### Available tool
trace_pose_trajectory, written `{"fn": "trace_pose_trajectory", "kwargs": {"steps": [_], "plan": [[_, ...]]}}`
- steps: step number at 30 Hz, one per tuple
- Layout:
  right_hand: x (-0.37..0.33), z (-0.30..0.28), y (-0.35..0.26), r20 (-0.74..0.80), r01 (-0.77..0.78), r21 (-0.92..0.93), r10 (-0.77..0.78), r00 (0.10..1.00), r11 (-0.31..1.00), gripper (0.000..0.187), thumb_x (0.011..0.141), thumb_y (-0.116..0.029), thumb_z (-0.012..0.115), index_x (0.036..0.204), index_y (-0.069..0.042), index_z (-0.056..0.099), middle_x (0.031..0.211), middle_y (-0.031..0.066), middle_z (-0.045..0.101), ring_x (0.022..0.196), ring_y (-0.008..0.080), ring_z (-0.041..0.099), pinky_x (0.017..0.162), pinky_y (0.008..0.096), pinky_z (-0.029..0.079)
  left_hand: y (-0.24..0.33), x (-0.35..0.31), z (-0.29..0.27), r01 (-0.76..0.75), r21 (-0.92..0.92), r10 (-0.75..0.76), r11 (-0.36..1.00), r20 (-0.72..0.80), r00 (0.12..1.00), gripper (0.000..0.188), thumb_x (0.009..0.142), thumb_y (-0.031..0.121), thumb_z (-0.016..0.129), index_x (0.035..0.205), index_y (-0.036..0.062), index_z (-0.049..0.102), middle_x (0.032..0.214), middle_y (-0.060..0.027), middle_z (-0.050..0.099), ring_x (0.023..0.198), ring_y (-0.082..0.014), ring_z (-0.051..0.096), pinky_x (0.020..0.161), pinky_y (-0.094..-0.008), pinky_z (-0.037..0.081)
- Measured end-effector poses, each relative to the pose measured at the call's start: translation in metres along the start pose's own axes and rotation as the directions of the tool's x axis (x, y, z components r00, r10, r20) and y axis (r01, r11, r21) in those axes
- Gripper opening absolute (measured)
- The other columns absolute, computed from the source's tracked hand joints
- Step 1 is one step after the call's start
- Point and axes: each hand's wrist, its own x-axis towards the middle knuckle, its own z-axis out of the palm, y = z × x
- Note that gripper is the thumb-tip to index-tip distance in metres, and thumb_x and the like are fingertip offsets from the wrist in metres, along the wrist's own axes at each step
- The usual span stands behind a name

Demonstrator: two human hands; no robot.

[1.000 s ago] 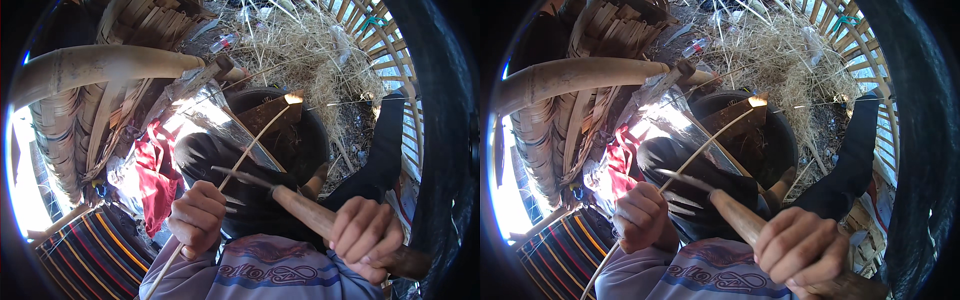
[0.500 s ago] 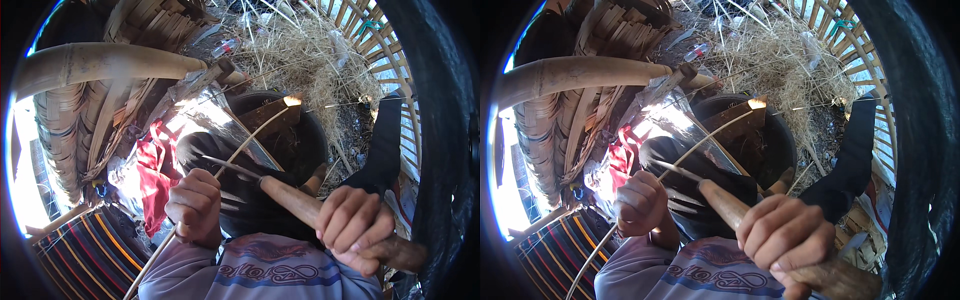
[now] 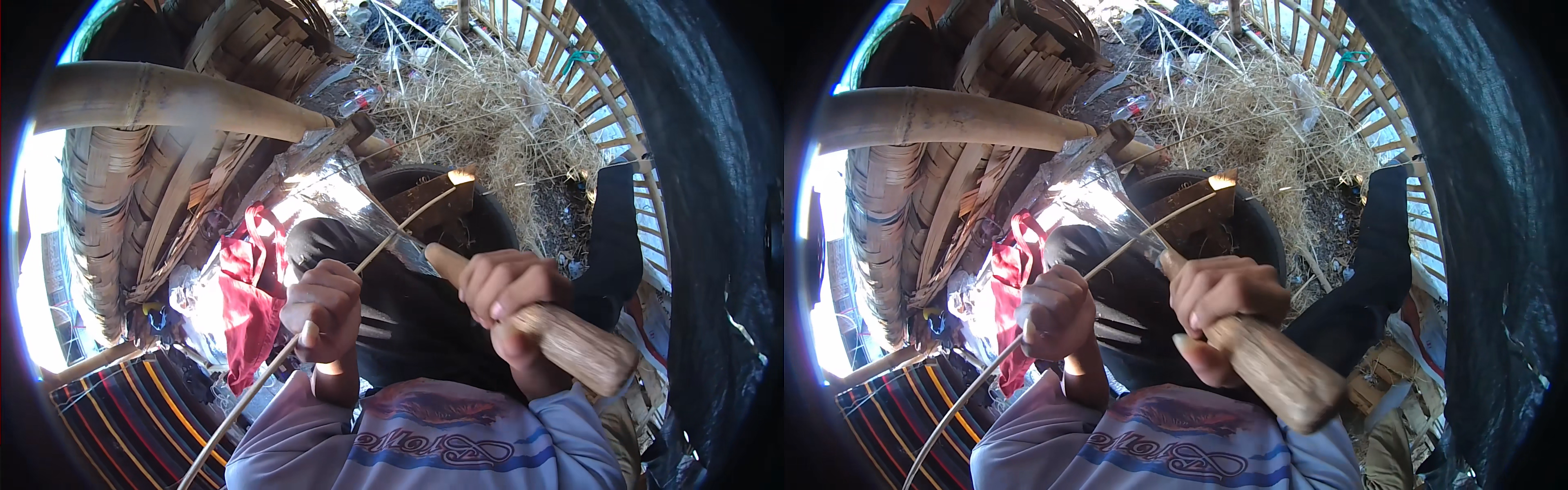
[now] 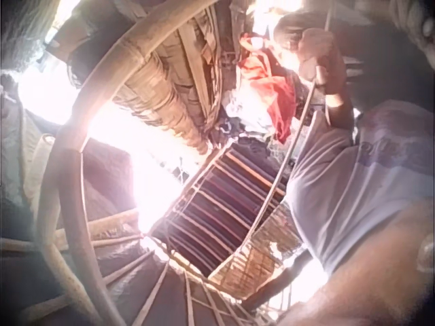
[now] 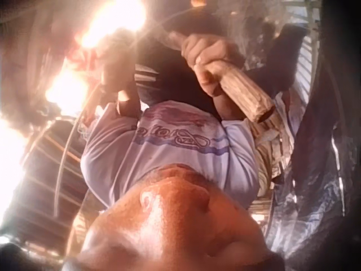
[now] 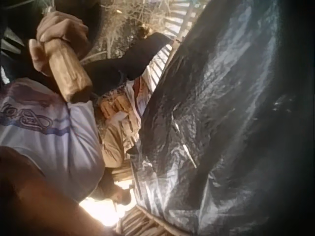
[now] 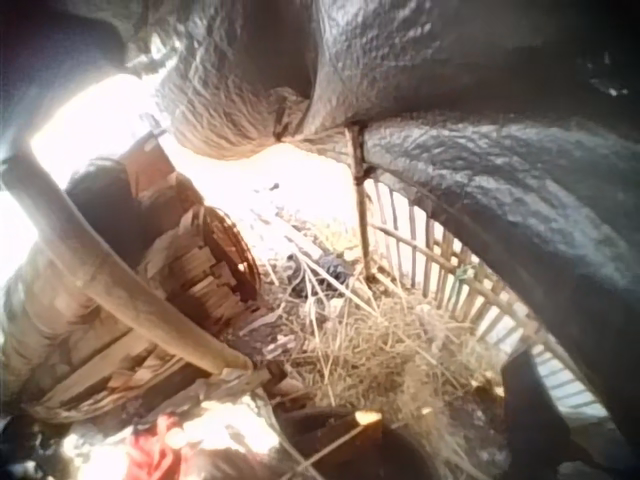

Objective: The person shaves a thin wooden stick along its length using a knife.

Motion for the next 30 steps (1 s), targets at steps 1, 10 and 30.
{"fn": "trace_pose_trajectory", "kwargs": {"steps": [1, 10, 30], "plan": [[-0.001, 0.001, -0.01, -0.011, 0.041, 0.057, -0.041, 0.999, 0.997, 0.037, 0.088, -0.041, 0.06, 0.08, -0.008, 0.045, 0.051, 0.0009, 0.049, 0.039, 0.013, 0.046, 0.043, 0.0281, 0.043, 0.001, -0.001, 0.003, -0.025, -0.011, 0.025, 1.0, 0.009, 1.0, 0.046, 0.091, 0.023, 0.042, 0.05, 0.0129, 0.023, 0.04, 0.0041, 0.021, 0.03, -0.0083, 0.016, 0.033, -0.0254, 0.012], [-0.025, 0.008, -0.014, -0.097, 0.018, 0.115, -0.007, 0.995, 0.993, 0.025, 0.088, -0.024, 0.057, 0.076, -0.007, 0.042, 0.052, 0.0038, 0.045, 0.042, 0.0131, 0.04, 0.049, 0.03, 0.04, 0.011, -0.018, 0.011, 0.003, 0.018, -0.003, 1.0, 0.024, 1.0, 0.047, 0.09, 0.022, 0.043, 0.05, 0.0111, 0.022, 0.04, 0.0019, 0.021, 0.03, -0.0104, 0.016, 0.033, -0.0264, 0.014], [-0.071, -0.032, 0.048, -0.069, -0.193, -0.142, 0.185, 0.98, 0.971, 0.023, 0.08, -0.011, 0.064, 0.069, -0.008, 0.044, 0.058, 0.0023, 0.048, 0.051, 0.0104, 0.045, 0.056, 0.0266, 0.039, 0.025, -0.056, 0.001, -0.071, 0.006, 0.07, 0.997, 0.065, 0.995, 0.053, 0.094, 0.025, 0.046, 0.049, 0.008, 0.022, 0.041, 0.0, 0.022, 0.031, -0.0119, 0.021, 0.034, -0.0278, 0.014]]}}
